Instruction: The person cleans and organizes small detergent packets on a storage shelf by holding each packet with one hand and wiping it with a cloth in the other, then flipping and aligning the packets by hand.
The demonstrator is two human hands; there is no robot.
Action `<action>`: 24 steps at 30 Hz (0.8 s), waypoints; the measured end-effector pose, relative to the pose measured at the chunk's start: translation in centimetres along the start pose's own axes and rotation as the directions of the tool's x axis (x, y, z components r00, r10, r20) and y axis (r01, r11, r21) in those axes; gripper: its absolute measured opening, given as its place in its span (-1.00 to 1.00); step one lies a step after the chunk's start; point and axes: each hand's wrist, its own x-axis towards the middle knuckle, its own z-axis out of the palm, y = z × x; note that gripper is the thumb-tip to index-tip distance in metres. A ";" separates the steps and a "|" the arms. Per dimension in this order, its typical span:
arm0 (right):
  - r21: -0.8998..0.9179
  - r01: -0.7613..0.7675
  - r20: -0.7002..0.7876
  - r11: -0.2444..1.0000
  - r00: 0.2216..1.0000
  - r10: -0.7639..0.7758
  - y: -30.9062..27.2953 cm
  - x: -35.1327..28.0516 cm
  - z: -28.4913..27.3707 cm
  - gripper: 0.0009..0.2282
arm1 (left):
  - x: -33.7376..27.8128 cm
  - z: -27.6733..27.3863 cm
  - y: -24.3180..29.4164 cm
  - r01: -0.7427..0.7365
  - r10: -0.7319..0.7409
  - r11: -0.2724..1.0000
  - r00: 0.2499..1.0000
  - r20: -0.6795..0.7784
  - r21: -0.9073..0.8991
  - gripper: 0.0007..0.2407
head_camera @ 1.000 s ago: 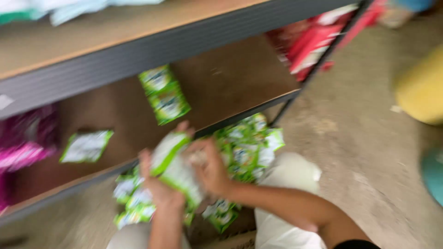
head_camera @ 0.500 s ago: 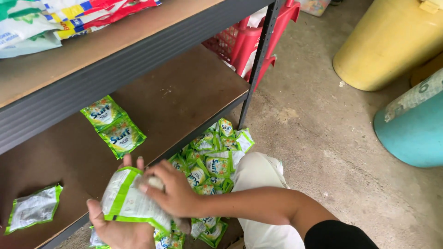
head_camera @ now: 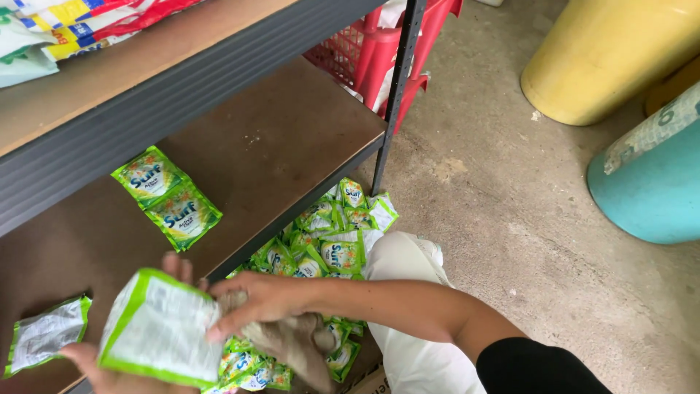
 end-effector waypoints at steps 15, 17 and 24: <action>-0.195 0.259 -0.772 0.946 0.555 -0.311 -2.3 0.2 -0.8 -0.65 | 1.2 -3.0 -5.6 -0.090 0.368 0.605 0.913 -0.178 0.791 -0.38; -0.082 0.580 -0.772 0.811 0.477 -0.420 -1.5 0.0 -1.0 -0.69 | 1.1 -3.6 -5.5 -0.121 0.343 0.515 0.936 -0.075 0.848 -0.41; -0.760 0.533 -0.035 0.373 0.539 -0.842 -1.5 -1.3 3.6 -0.76 | 0.3 -4.6 -4.2 -0.271 0.214 0.764 0.963 0.166 0.585 -0.42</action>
